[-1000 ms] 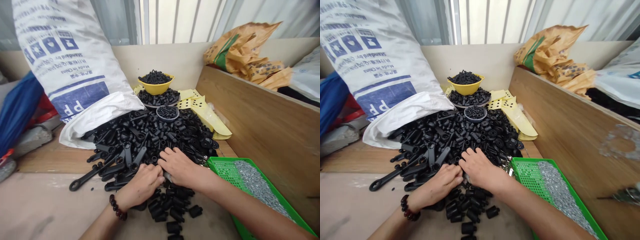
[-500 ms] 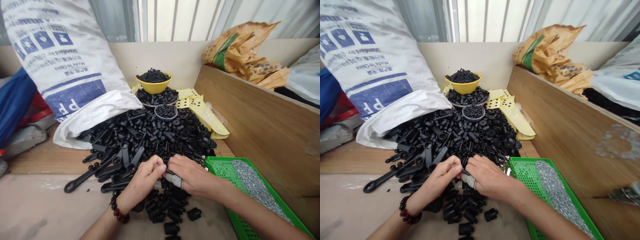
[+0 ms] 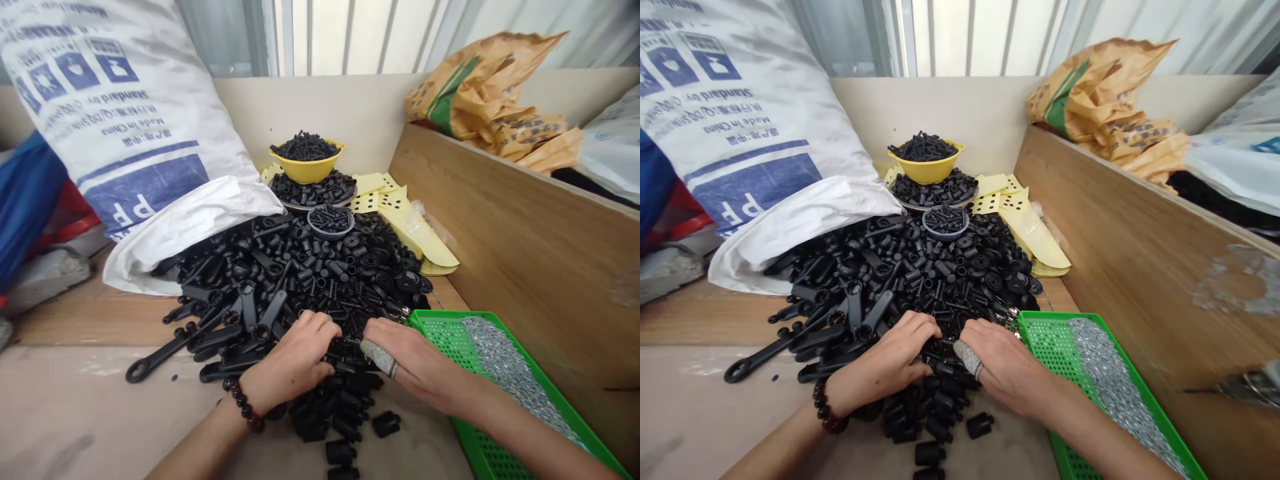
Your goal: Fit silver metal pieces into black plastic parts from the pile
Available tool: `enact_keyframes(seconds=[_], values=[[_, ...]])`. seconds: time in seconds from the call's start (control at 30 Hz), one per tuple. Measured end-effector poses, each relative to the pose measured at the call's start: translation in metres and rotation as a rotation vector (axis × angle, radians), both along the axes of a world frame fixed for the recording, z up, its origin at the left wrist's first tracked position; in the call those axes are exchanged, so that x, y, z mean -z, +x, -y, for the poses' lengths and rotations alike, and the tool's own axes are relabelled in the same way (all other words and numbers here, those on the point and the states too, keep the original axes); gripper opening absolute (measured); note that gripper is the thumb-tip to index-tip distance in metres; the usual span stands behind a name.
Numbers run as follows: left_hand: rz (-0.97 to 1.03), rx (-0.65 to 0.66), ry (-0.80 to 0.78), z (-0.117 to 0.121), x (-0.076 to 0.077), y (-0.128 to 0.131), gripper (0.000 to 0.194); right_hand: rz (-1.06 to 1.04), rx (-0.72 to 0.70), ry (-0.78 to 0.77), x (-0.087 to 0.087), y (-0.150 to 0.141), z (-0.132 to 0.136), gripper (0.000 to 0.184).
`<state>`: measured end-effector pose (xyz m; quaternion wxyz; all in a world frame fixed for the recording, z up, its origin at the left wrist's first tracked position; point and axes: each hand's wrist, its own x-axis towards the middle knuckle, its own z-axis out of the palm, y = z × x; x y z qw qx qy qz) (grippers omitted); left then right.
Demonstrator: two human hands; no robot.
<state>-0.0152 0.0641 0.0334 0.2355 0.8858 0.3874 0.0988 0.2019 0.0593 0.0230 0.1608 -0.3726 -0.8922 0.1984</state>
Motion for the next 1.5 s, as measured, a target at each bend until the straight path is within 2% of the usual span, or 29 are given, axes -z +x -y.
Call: enact_keyframes(seconds=[0.17,0.27,0.53,0.7,0.87,1.03,1.23,1.37,1.5], values=[[-0.179,0.004,0.1,-0.005,0.006,0.009,0.037,-0.066,-0.036,-0.185,-0.004,-0.001,0.011,0.024],[-0.231,0.005,0.131,-0.005,0.006,0.013,0.038,-0.085,-0.044,-0.223,-0.003,-0.003,0.014,0.024],[-0.298,0.008,0.17,-0.005,0.002,0.019,0.032,-0.078,-0.029,-0.193,0.003,-0.008,0.015,0.025],[-0.312,0.005,0.211,-0.006,0.006,0.019,0.031,-0.067,-0.022,-0.189,0.008,-0.008,0.016,0.023],[-0.317,0.007,0.269,-0.008,0.01,0.018,0.03,-0.082,-0.023,-0.2,0.005,-0.009,0.016,0.023],[-0.31,0.008,0.315,-0.015,0.014,0.017,0.03,-0.095,-0.029,-0.202,0.001,-0.01,0.015,0.024],[-0.292,-0.004,0.332,-0.026,0.018,0.018,0.031,-0.06,0.003,-0.177,0.007,-0.01,0.011,0.025],[-0.26,0.03,0.304,-0.029,0.012,0.011,0.032,-0.061,0.017,-0.185,0.004,-0.012,0.009,0.024],[-0.219,0.104,0.255,-0.025,-0.001,-0.002,0.041,-0.134,-0.011,-0.242,-0.004,-0.015,0.007,0.023]])
